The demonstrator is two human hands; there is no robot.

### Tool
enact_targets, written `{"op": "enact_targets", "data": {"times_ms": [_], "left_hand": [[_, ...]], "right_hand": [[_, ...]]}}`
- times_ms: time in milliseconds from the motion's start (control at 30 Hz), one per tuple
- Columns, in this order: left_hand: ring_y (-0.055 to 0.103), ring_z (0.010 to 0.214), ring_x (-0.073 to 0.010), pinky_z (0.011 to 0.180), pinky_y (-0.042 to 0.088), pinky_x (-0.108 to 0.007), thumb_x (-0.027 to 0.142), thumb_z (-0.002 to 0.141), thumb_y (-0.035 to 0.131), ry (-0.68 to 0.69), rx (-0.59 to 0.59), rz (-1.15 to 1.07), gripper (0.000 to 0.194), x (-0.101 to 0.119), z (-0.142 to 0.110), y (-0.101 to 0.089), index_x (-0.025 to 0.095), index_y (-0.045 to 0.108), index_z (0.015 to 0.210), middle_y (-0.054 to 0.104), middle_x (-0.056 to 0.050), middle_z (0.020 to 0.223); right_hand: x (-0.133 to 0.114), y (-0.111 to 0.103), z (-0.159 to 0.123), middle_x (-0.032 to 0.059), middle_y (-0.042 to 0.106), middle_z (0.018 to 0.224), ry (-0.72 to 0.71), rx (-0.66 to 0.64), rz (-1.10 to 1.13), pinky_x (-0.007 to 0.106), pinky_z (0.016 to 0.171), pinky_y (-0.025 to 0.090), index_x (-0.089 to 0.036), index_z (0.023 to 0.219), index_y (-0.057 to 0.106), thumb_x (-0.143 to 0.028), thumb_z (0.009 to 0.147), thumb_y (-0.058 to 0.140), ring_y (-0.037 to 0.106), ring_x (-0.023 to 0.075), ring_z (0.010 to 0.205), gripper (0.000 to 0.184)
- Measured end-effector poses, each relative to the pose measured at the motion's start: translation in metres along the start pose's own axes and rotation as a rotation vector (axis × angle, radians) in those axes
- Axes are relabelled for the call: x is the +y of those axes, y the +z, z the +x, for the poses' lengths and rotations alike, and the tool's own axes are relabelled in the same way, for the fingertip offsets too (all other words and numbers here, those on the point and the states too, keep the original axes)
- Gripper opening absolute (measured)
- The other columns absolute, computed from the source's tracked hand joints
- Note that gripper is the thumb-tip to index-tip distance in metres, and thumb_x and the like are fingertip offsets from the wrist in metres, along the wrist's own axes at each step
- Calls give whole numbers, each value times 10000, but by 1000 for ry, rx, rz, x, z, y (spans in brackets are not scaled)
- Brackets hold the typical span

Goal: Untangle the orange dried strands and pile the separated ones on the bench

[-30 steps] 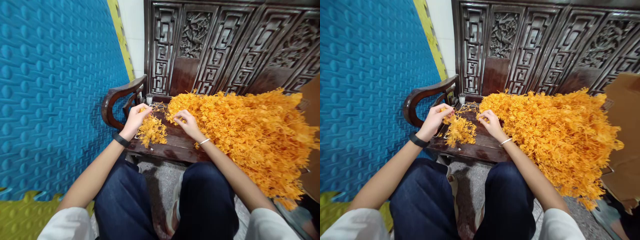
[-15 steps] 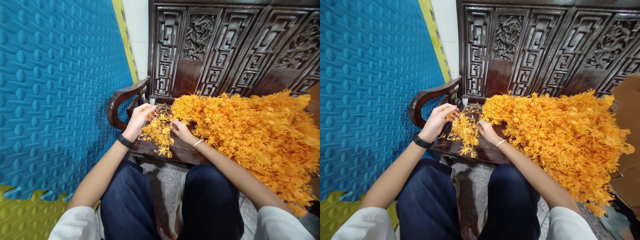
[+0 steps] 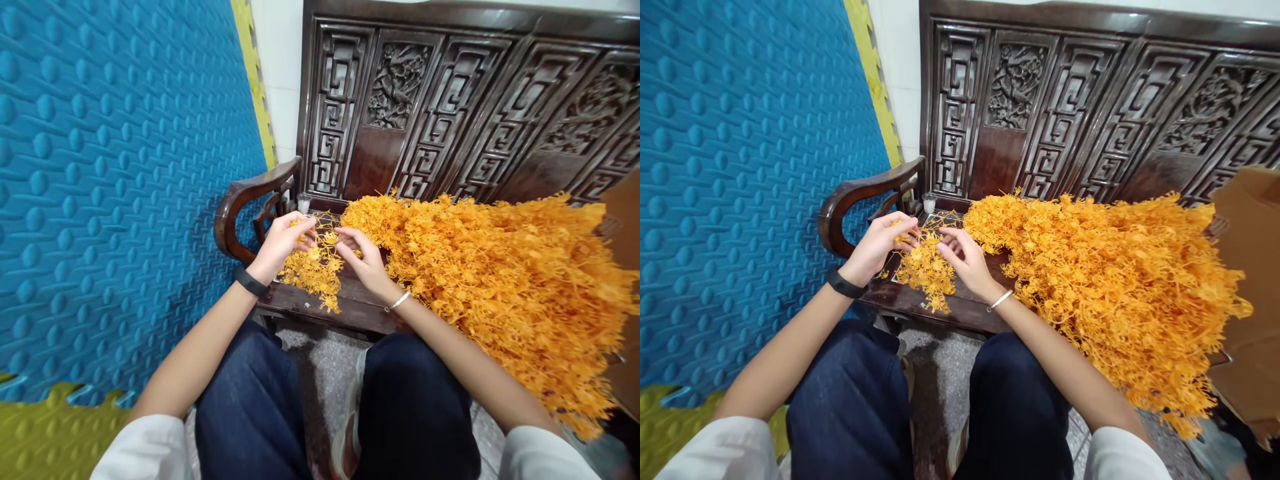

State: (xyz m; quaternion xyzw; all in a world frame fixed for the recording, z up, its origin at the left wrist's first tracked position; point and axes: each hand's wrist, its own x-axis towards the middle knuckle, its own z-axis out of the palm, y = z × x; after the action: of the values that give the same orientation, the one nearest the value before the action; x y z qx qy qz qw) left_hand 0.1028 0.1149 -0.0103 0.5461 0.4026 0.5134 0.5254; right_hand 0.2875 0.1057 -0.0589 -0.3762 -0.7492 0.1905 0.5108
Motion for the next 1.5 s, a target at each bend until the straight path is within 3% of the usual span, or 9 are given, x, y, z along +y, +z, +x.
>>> {"op": "enact_targets", "data": {"times_ms": [267, 367, 433, 533, 667, 767, 900, 1167, 1500], "left_hand": [[558, 584, -97, 602, 455, -233, 297, 760, 612, 64, -48, 70, 191, 1, 0, 7, 144, 549, 663, 574, 2, 636], [594, 786, -142, 793, 467, -295, 237, 730, 629, 248, 23, 190, 137, -2, 0, 10, 152, 585, 828, 627, -27, 800], [571, 999, -182, 940, 420, -349, 190, 706, 641, 441, 33, 348, 281, -3, -3, 13, 169, 579, 979, 630, -60, 1024], [530, 1123, -202, 1011, 378, -374, 159, 731, 594, 569, -194, 468, 343, -1, -10, 18, 177, 558, 1072, 601, -81, 1155], [611, 908, -165, 883, 455, -337, 153, 735, 579, 458, -388, 411, 385, 2, -15, 22, 144, 509, 1114, 650, -56, 943], [589, 728, -128, 783, 455, -297, 215, 761, 609, 366, -396, 453, 229, 4, -16, 24, 130, 570, 970, 623, 1, 728], [566, 747, -125, 740, 434, -264, 311, 787, 628, 369, -396, 493, 180, 7, -17, 27, 132, 625, 805, 629, -14, 760], [558, 749, -123, 734, 412, -258, 163, 761, 590, 398, -374, 472, 67, 2, -9, 25, 132, 645, 784, 639, -5, 764], [322, 522, -70, 530, 262, -220, 187, 769, 585, 290, -330, 411, 114, 1, -11, 29, 140, 536, 861, 341, 90, 545]], "right_hand": [[-33, -3, 0, 26, 603, 870, -142, 79, -87, 313, 703, 480, -216, 896, 631, -246, 835, 611, 555, 152, 783, 71], [-33, -5, 2, 21, 569, 853, -73, 97, 53, 299, 698, 480, -205, 845, 599, -240, 815, 627, 541, 139, 770, 53], [-32, -6, 3, 17, 565, 855, 0, 91, 188, 292, 707, 483, -201, 832, 578, -254, 800, 640, 545, 130, 769, 88], [-30, -9, 3, 3, 574, 833, 113, 64, 372, 287, 718, 493, -206, 834, 563, -298, 769, 671, 561, 123, 764, 156], [-30, -15, 3, -31, 572, 745, 201, 26, 567, 263, 642, 484, -215, 824, 558, -313, 747, 697, 561, 95, 648, 186], [-30, -20, 4, -42, 577, 711, 229, 62, 617, 253, 585, 460, -221, 808, 549, -315, 721, 720, 556, 86, 588, 214], [-29, -22, 4, -44, 585, 687, 228, 91, 616, 244, 550, 439, -217, 766, 549, -295, 716, 725, 547, 78, 555, 199], [-26, -22, 2, -15, 612, 824, 207, 69, 580, 265, 669, 504, -203, 746, 551, -247, 686, 752, 573, 88, 688, 214], [-27, -30, 3, -12, 604, 842, 148, 47, 466, 295, 771, 503, -230, 839, 536, -280, 684, 755, 577, 116, 776, 273]]}}
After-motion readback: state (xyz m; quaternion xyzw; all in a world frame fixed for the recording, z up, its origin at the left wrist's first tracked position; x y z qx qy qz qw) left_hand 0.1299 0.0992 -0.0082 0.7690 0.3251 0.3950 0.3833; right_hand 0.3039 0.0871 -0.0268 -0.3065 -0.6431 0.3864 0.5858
